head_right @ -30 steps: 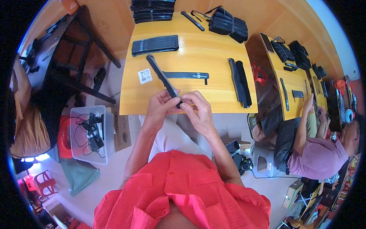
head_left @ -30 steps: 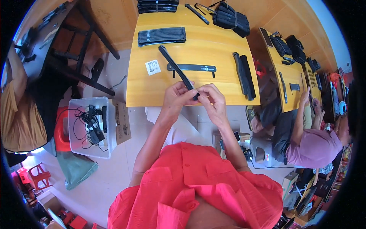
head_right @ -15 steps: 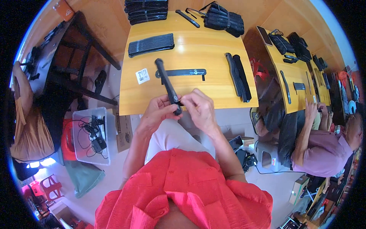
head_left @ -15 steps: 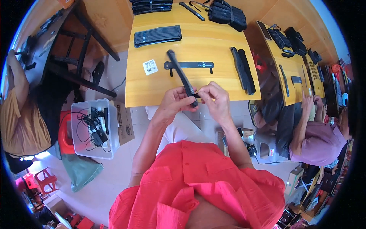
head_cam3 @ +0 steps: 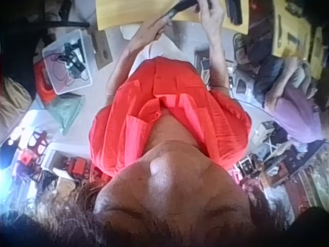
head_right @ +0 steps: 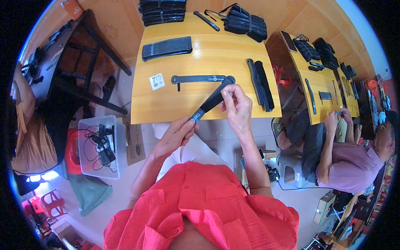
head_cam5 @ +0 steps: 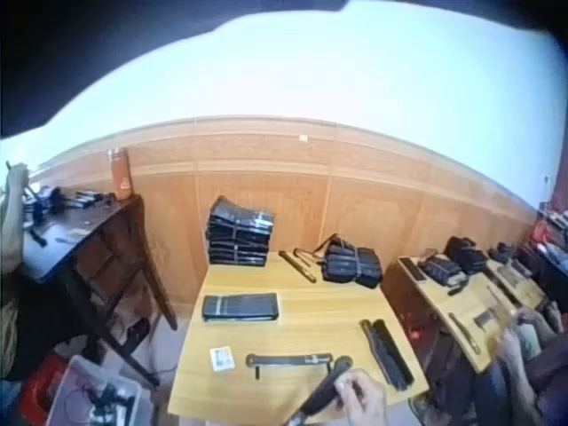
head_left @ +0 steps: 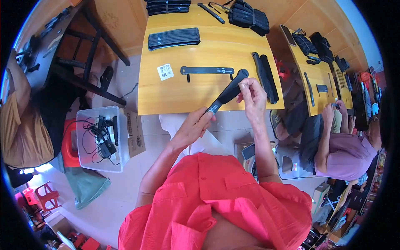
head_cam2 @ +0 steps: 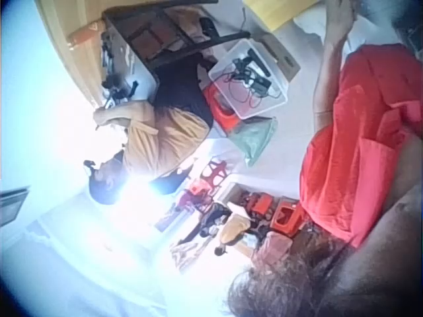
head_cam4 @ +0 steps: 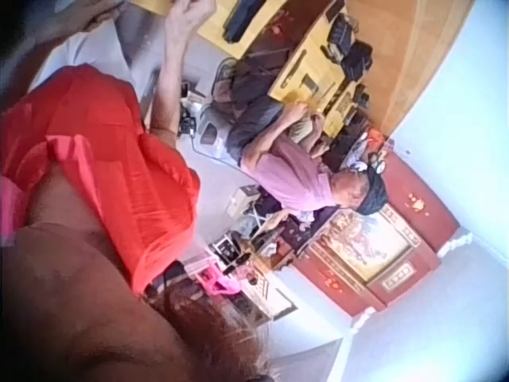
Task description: Attaching straps and labels to black soft goods or component cases at a manufacturing workbench.
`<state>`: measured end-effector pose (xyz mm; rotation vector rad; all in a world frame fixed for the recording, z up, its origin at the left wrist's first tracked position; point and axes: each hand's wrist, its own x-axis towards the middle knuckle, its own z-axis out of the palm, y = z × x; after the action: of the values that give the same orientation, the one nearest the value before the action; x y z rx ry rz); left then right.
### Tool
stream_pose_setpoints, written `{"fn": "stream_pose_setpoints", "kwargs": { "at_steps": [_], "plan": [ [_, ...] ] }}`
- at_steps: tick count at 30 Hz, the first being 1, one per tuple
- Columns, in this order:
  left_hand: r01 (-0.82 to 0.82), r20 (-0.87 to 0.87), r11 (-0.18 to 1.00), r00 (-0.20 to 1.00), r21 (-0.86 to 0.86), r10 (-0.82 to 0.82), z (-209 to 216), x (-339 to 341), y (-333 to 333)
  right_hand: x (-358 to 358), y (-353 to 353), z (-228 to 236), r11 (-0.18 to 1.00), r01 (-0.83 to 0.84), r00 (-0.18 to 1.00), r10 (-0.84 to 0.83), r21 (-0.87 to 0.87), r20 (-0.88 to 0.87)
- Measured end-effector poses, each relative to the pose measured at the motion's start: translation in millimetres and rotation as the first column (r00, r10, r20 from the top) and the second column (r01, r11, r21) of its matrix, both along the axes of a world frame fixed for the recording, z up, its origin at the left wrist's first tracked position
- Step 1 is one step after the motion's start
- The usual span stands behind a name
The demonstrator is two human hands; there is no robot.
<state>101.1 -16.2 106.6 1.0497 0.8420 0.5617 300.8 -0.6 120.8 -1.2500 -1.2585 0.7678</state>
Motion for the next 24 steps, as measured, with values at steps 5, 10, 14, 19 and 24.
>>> {"fn": "stream_pose_setpoints", "kwargs": {
  "at_steps": [5,10,14,19,24],
  "plan": [
    [0.055,-0.043,0.998,0.998,-0.013,-0.056,-1.3,-36.8,-11.7,62.0,15.7,-5.7,0.987,0.158,0.983,-0.157,0.002,-0.097],
    [0.154,-0.046,0.984,0.986,-0.088,-0.158,3.3,-73.9,-33.4,142.0,25.4,-19.5,0.940,0.342,0.937,-0.342,-0.020,-0.071],
    [0.177,-0.044,0.971,0.982,-0.160,-0.186,12.8,-90.2,-44.3,144.1,22.7,-14.0,0.952,0.302,0.952,-0.300,0.042,-0.054],
    [-0.170,-0.122,0.968,0.981,-0.187,0.149,5.9,-165.5,-52.3,236.4,-3.3,10.6,0.865,0.501,0.862,-0.498,0.007,-0.096],
    [-0.599,-0.201,0.800,0.789,-0.043,0.580,-8.9,-141.3,-25.0,172.1,-23.9,41.2,0.973,0.199,0.979,-0.193,-0.115,0.060]
  ]
}}
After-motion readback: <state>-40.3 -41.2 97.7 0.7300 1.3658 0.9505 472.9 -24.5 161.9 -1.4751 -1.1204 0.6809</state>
